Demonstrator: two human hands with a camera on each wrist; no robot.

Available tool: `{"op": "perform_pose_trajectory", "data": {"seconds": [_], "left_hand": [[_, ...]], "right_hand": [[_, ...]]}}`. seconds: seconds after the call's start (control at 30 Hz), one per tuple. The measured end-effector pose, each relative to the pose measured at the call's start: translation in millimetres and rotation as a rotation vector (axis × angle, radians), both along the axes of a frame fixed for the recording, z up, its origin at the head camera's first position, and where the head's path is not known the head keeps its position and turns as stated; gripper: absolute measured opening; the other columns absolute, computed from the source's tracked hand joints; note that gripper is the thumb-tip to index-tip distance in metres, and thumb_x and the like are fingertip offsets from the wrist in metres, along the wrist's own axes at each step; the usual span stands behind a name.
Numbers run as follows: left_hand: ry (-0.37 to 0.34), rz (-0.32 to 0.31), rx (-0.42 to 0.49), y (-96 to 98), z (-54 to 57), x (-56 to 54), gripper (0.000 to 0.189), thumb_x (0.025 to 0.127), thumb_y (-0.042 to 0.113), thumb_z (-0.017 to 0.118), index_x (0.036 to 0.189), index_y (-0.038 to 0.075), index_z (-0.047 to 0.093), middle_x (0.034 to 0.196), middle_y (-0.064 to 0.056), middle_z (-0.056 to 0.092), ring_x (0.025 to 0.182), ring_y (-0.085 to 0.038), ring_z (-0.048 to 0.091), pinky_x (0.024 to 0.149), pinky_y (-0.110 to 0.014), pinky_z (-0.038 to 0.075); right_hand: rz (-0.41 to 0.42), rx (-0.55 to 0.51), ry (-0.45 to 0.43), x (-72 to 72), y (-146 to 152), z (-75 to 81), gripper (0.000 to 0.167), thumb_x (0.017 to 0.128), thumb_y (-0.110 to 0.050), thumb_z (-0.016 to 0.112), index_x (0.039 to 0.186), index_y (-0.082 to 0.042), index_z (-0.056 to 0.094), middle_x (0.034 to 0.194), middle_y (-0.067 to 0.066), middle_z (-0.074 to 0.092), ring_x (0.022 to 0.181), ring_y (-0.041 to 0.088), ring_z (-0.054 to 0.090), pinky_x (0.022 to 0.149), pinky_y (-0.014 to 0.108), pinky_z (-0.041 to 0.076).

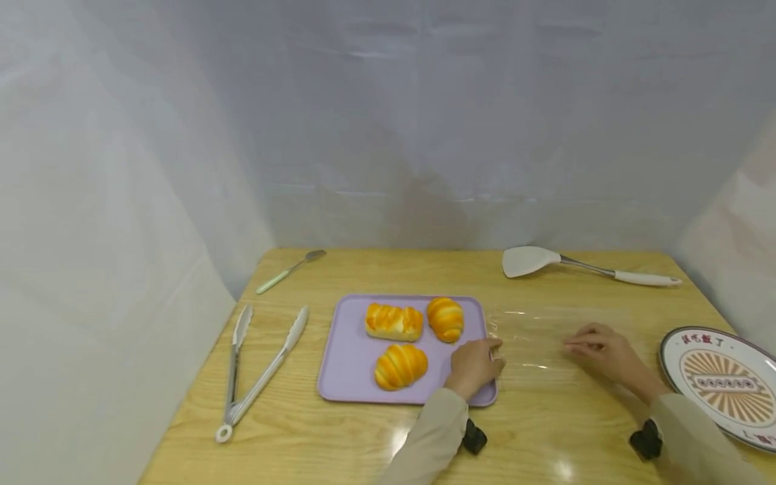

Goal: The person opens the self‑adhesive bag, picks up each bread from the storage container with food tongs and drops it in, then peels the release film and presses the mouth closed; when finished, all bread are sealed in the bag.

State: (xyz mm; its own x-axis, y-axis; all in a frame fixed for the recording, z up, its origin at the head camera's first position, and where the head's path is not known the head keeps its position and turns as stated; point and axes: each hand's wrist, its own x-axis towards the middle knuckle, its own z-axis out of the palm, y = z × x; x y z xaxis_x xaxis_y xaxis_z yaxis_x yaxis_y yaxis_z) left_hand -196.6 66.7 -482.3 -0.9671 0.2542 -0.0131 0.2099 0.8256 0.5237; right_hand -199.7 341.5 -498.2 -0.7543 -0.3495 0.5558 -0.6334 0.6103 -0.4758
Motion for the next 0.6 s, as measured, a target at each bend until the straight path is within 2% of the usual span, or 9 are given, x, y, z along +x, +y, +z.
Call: {"op": "perform_pose_trajectory", "data": {"seconds": [0.1, 0.23, 0.4, 0.5, 0.6], "left_hand": [[0.004, -0.008, -0.004, -0.3, 1.9, -0.3, 0.035, 0.085, 0.029, 0.071, 0.120, 0.025, 0.070, 0.111, 0.002, 0.074, 0.096, -0.019, 0.069, 0.068, -0.025, 0.046], [-0.016, -0.017, -0.006, -1.6, 4.6, -1.5, 0.036, 0.086, 0.029, 0.070, 0.122, 0.024, 0.069, 0.114, 0.001, 0.073, 0.099, -0.020, 0.068, 0.071, -0.026, 0.048], [-0.047, -0.035, 0.022, -3.8, 7.0, -2.9, 0.035, 0.089, 0.025, 0.064, 0.124, 0.024, 0.068, 0.116, 0.000, 0.072, 0.100, -0.019, 0.068, 0.071, -0.027, 0.049], [-0.042, -0.055, 0.078, -7.5, 9.6, -1.5, 0.034, 0.091, 0.021, 0.060, 0.125, 0.023, 0.068, 0.113, -0.002, 0.073, 0.086, -0.013, 0.065, 0.064, -0.024, 0.046], [-0.027, -0.083, 0.161, -15.3, 15.6, 3.9, 0.035, 0.094, 0.017, 0.057, 0.126, 0.019, 0.067, 0.089, -0.004, 0.072, 0.064, -0.008, 0.053, 0.052, -0.020, 0.039]], "right_hand": [[-0.037, -0.049, 0.065, 5.5, -2.5, 8.8, 0.023, 0.072, 0.011, 0.076, 0.091, -0.003, 0.076, 0.090, -0.008, 0.062, 0.089, -0.008, 0.047, 0.070, 0.008, 0.041], [-0.126, -0.160, 0.041, 12.8, -6.0, 18.5, 0.018, 0.078, 0.011, 0.071, 0.092, 0.000, 0.075, 0.095, -0.023, 0.060, 0.091, -0.010, 0.048, 0.077, 0.005, 0.038], [-0.112, -0.278, 0.146, 12.3, -4.2, 16.0, 0.015, 0.078, 0.017, 0.068, 0.091, 0.010, 0.071, 0.099, -0.025, 0.061, 0.096, -0.009, 0.051, 0.081, 0.005, 0.038], [-0.131, -0.273, 0.160, 14.4, -2.9, 14.8, 0.017, 0.077, 0.018, 0.067, 0.093, 0.010, 0.070, 0.099, -0.026, 0.061, 0.093, -0.009, 0.051, 0.077, 0.006, 0.037], [-0.182, -0.217, 0.121, 19.6, -2.9, 15.5, 0.021, 0.078, 0.016, 0.068, 0.096, 0.006, 0.071, 0.098, -0.029, 0.059, 0.091, -0.011, 0.049, 0.075, 0.004, 0.036]]}}
